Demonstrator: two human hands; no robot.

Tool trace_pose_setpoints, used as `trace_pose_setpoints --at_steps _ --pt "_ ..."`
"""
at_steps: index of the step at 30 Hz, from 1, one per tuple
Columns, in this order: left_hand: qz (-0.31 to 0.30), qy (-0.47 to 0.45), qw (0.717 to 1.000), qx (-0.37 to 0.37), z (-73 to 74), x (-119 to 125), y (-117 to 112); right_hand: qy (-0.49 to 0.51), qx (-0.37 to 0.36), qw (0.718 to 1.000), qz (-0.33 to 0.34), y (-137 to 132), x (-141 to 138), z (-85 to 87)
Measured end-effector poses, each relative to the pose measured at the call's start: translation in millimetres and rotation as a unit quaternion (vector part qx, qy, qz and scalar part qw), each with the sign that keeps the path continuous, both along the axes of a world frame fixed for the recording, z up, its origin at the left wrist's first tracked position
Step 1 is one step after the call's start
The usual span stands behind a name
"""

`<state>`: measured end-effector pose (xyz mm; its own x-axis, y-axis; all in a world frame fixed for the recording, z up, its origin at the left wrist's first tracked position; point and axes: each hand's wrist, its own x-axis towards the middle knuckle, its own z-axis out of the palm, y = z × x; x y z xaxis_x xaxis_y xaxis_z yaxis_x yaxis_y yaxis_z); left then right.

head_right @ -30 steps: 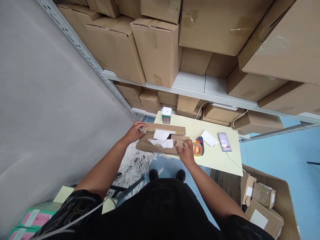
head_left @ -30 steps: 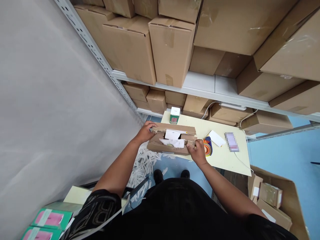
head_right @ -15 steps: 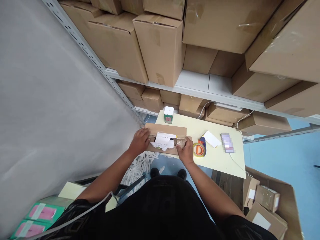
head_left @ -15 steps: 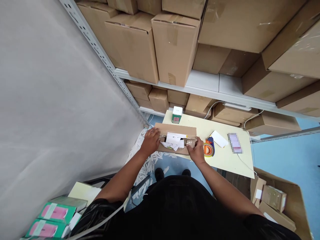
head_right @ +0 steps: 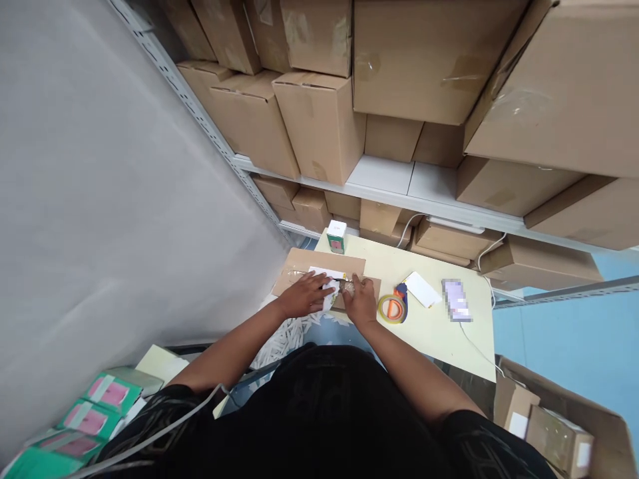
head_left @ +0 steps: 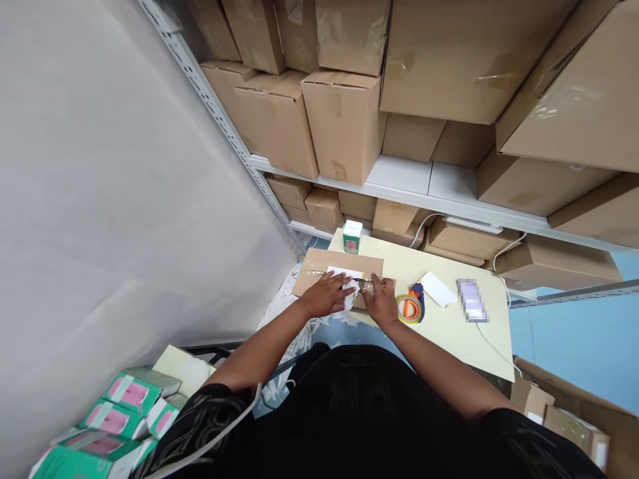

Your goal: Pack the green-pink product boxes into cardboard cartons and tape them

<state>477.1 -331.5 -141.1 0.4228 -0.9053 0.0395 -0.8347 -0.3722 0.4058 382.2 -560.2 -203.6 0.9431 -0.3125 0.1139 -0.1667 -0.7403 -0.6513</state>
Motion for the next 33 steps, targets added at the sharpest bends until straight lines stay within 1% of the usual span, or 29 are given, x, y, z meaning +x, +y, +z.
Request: trace_pose_setpoints --at_steps 2,4,6,7,8,10,12,13,14,15,17,19,21,22,23,24,25,26,27,29,30,31,32,33 --pt "0.036 0.034 0.998 -0.034 -6.0 -2.2 -14.2 -0.009 -0.004 1.0 0.005 -0.6 1.1 -0.1" --pt "0.09 0.086 0.989 -0.084 -12.0 -1.2 -22.8 -0.007 -0.009 1.0 0.002 -0.4 1.6 0.4" --pt "0.159 0.163 0.963 -0.143 -17.1 2.1 -25.9 0.005 -0.016 1.0 -0.003 0.0 1.7 1.6" --pt "0.198 0.212 0.941 -0.173 -19.2 4.5 -26.1 0.01 -0.019 1.0 -0.005 0.1 1.5 2.3" --pt "0.238 0.266 0.912 -0.204 -21.0 7.3 -25.8 0.011 -0.023 1.0 -0.006 0.3 1.2 2.9" --pt "0.309 0.371 0.834 -0.266 -23.6 14.7 -24.0 0.009 -0.03 0.999 -0.009 0.6 0.1 3.8" --pt "0.358 0.443 0.757 -0.319 -24.5 25.7 -18.8 0.009 -0.033 0.999 -0.019 1.1 -1.4 4.1" --pt "0.38 0.456 0.73 -0.339 -24.4 32.9 -13.6 0.012 -0.033 0.999 -0.024 1.3 -2.2 3.9" --pt "0.4 0.455 0.714 -0.351 -24.1 41.3 -6.0 0.015 -0.032 0.999 -0.028 1.5 -3.1 3.5" --pt "0.416 0.444 0.709 -0.356 -23.9 50.9 4.4 0.018 -0.03 0.999 -0.033 1.7 -4.0 2.9" --pt "0.439 0.406 0.719 -0.354 -24.9 72.7 33.1 0.02 -0.024 0.999 -0.042 2.2 -5.9 1.4" --pt "0.46 0.364 0.73 -0.351 -28.5 95.5 68.5 0.019 -0.014 0.998 -0.053 2.7 -7.8 -0.2" --pt "0.503 0.303 0.735 -0.339 -34.1 114.6 102.9 0.017 -0.009 0.998 -0.064 3.4 -9.2 -1.2" --pt "0.515 0.275 0.743 -0.326 -36.7 121.0 116.8 0.017 -0.008 0.997 -0.069 3.9 -9.8 -1.4" --pt "0.518 0.243 0.759 -0.311 -38.6 124.7 127.4 0.02 -0.009 0.997 -0.072 4.4 -10.1 -1.2" --pt "0.506 0.209 0.784 -0.293 -39.4 125.0 133.9 0.022 -0.01 0.997 -0.076 4.9 -10.4 -0.8" --pt "0.478 0.177 0.816 -0.274 -38.8 122.0 136.0 0.025 -0.012 0.997 -0.077 5.4 -10.6 -0.2" --pt "0.434 0.144 0.852 -0.255 -36.8 115.9 133.6 0.027 -0.017 0.997 -0.077 5.8 -10.7 0.6" --pt "0.379 0.114 0.889 -0.233 -33.6 107.1 127.3 0.028 -0.025 0.997 -0.074 6.3 -10.7 1.5" --pt "0.243 0.072 0.95 -0.182 -25.4 85.7 105.6 0.023 -0.047 0.996 -0.069 7.3 -10.2 3.5" --pt "0.177 0.06 0.971 -0.15 -21.5 75.2 92.3 0.018 -0.057 0.996 -0.067 8.0 -9.7 4.5" --pt "0.13 0.052 0.983 -0.121 -18.5 66.3 78.9 0.013 -0.063 0.996 -0.065 8.9 -8.7 5.5" --pt "0.096 0.046 0.99 -0.097 -16.5 59.7 66.7 0.007 -0.065 0.996 -0.063 10.1 -7.5 6.6" --pt "0.077 0.04 0.993 -0.079 -15.9 55.7 56.5 0.004 -0.063 0.996 -0.062 11.6 -5.9 7.6"
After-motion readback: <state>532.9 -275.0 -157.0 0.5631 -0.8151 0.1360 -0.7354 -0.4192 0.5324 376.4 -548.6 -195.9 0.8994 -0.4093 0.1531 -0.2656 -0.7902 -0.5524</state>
